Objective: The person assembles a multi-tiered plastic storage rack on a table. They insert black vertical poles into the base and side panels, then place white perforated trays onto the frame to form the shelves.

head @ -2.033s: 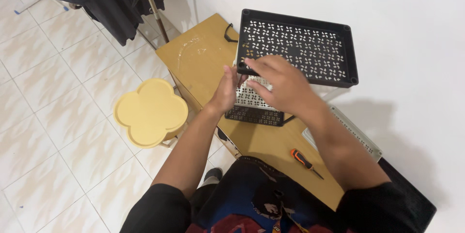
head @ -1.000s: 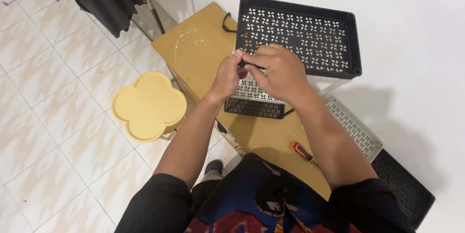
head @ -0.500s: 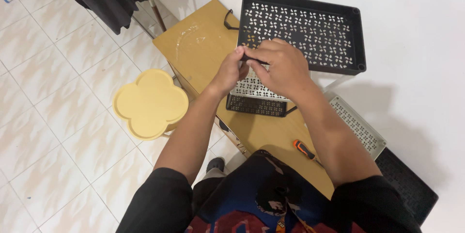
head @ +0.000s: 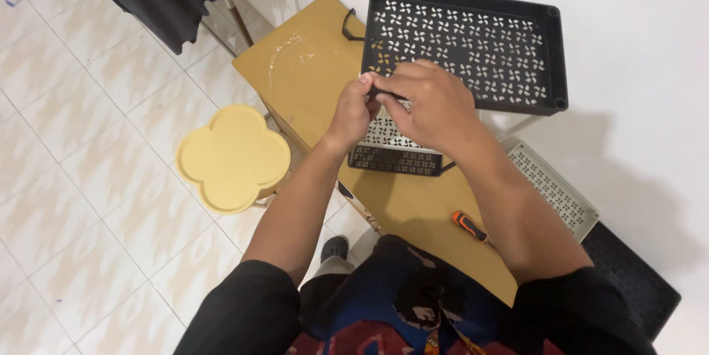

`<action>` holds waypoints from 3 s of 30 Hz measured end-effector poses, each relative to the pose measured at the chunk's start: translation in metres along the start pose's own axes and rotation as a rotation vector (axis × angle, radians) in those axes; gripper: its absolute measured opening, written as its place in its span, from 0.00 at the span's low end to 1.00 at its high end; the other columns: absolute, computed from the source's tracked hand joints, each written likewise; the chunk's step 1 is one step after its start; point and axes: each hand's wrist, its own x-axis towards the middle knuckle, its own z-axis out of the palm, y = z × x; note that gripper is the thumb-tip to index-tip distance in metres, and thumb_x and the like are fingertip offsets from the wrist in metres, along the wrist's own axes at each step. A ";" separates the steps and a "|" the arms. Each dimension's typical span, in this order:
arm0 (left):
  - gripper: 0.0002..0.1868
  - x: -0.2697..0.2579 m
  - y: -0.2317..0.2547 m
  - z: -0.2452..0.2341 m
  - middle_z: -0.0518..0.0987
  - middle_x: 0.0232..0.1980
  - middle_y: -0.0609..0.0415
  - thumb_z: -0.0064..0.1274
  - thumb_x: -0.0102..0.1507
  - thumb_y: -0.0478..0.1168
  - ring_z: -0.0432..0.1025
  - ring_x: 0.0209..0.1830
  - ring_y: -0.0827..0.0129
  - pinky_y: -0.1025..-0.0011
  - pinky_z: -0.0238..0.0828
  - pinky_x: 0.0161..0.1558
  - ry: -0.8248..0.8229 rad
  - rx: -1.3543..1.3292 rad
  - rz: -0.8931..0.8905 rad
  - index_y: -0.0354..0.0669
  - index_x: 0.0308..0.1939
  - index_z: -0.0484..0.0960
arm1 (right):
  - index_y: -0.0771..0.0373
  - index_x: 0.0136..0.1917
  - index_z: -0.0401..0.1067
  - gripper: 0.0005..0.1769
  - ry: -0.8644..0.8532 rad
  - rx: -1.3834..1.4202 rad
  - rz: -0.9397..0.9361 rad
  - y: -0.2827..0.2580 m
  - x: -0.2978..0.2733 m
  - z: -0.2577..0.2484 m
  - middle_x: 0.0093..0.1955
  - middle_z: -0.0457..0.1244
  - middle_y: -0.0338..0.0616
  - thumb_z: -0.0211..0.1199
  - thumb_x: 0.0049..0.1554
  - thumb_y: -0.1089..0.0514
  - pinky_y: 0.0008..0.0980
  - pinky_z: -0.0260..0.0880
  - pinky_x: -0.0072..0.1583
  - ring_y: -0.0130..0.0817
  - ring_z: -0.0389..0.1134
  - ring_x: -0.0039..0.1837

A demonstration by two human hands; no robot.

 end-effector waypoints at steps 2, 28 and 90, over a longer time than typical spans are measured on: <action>0.23 -0.001 -0.009 -0.003 0.63 0.25 0.66 0.30 0.74 0.53 0.54 0.21 0.81 0.77 0.48 0.24 0.016 0.033 0.001 0.44 0.38 0.75 | 0.54 0.57 0.80 0.15 -0.008 0.016 -0.017 0.001 -0.003 -0.001 0.42 0.66 0.37 0.70 0.55 0.60 0.38 0.69 0.43 0.41 0.68 0.46; 0.08 -0.089 0.139 0.115 0.77 0.33 0.50 0.46 0.69 0.43 0.78 0.29 0.57 0.60 0.73 0.27 -0.005 1.438 0.585 0.42 0.42 0.73 | 0.78 0.67 0.68 0.19 0.258 1.170 0.284 0.053 -0.099 0.001 0.60 0.65 0.46 0.57 0.62 0.77 0.32 0.68 0.68 0.30 0.67 0.63; 0.52 0.014 0.160 0.097 0.45 0.79 0.24 0.41 0.63 0.77 0.37 0.80 0.33 0.32 0.46 0.66 -0.142 1.672 0.082 0.40 0.76 0.61 | 0.80 0.78 0.51 0.53 -0.242 -0.275 0.621 0.104 -0.059 -0.071 0.83 0.38 0.72 0.51 0.64 0.29 0.55 0.42 0.77 0.62 0.34 0.85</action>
